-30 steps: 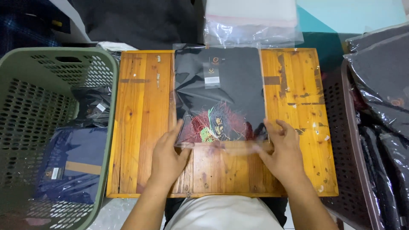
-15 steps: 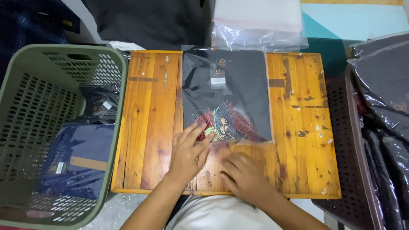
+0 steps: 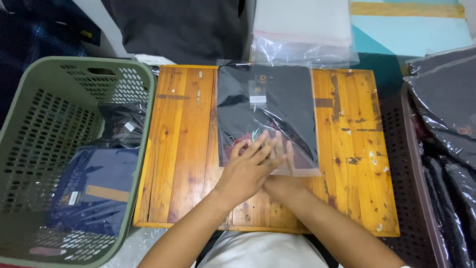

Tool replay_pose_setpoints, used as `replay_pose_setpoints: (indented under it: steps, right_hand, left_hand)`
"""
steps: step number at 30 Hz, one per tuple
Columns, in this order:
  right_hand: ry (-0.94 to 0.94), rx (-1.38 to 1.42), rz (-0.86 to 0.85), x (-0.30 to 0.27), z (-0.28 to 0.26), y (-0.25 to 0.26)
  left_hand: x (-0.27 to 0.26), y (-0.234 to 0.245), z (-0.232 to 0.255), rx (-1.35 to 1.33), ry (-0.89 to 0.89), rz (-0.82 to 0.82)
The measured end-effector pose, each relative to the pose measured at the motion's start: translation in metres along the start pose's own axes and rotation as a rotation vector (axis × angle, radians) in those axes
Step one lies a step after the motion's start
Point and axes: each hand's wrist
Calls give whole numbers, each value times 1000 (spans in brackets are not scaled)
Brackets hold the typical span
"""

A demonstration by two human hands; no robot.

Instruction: Packaging folded t-shirts into individual plastic bags and placing them into a collection basket.

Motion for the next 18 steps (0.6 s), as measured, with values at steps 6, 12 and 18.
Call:
replay_pose_setpoints:
  steps: [6, 12, 18]
  right_hand:
    - [-14, -157, 130, 8, 3, -29]
    - [0, -300, 260, 19, 0, -44]
    - [-105, -33, -411, 51, -3, 26]
  left_hand:
    - [-10, -21, -7, -19, -7, -48]
    - [-10, -24, -4, -21, 28, -85]
    - [6, 38, -2, -190, 253, -27]
Point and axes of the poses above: each hand's wrist, its own x-axis towards the middle knuckle, its own y-axis out of the back of the hand, z = x × y, and after that the axes turned 8 degrees about z, right-handed
